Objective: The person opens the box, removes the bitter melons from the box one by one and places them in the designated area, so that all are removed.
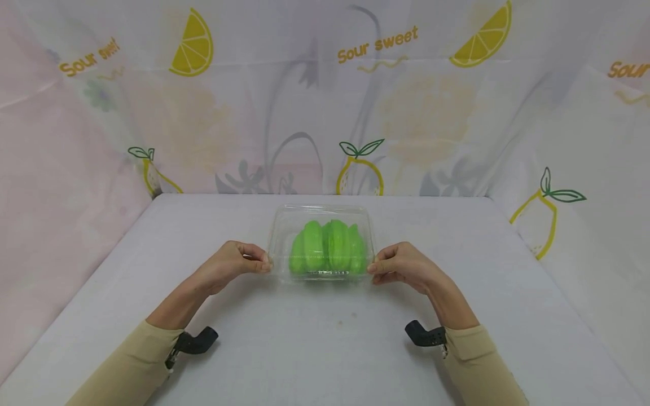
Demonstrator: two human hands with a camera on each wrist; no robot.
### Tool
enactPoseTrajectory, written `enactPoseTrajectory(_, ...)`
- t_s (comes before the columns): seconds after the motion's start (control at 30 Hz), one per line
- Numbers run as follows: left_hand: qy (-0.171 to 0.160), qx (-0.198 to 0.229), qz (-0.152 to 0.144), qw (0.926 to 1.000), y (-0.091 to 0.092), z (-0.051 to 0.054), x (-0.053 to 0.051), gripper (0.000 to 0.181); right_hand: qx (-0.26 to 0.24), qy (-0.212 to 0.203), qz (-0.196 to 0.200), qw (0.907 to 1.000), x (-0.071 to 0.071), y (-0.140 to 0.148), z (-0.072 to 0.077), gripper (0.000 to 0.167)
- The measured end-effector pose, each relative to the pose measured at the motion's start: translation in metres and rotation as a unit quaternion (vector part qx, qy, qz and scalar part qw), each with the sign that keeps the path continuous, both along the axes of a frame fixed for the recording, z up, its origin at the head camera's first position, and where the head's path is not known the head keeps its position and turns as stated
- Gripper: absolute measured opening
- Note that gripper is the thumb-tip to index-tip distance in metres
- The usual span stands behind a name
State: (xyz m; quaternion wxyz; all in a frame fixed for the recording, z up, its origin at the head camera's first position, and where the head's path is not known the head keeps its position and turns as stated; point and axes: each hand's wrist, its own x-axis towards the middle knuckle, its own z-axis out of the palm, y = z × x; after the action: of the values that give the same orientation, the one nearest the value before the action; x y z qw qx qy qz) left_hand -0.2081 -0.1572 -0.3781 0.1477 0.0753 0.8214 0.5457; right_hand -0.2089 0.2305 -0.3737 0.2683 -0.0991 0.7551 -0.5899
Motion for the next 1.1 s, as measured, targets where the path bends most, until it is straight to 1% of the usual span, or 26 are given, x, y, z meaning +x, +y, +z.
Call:
enactPoseTrajectory(0.13,-0.011,-0.008,-0.001,0.9999,0.0,0.0,-0.001,0.021,0.004,0.006,0.006,1.0,0.001,0.002,0.001,0.017)
enactPoseTrajectory(0.23,-0.017,-0.007,-0.008,0.9998,0.001,0.001,-0.002,0.022,0.013,0.012,0.01,0.9998,0.001,0.003,0.004,0.019)
enactPoseTrajectory(0.53,-0.033,0.005,-0.049,0.9983,-0.005,0.003,-0.001,0.033,0.057,0.03,0.007,0.9979,0.001,0.005,0.008,0.023)
enactPoseTrajectory(0.73,-0.048,0.035,-0.061,0.9963,-0.007,0.002,-0.003,0.04,0.051,0.026,0.018,0.9982,0.001,0.007,0.008,0.021)
enactPoseTrajectory(0.83,-0.052,0.042,-0.064,0.9956,-0.008,0.001,-0.005,0.041,0.043,0.021,0.023,0.9986,0.0,0.008,0.008,0.02)
enactPoseTrajectory(0.97,-0.064,0.068,-0.061,0.9938,-0.01,-0.001,-0.007,0.038,0.031,0.018,0.03,0.9989,0.0,0.009,0.009,0.019)
enactPoseTrajectory(1.1,-0.077,0.103,-0.05,0.9904,-0.01,-0.003,-0.01,0.037,0.023,0.011,0.029,0.9993,0.0,0.011,0.011,0.027)
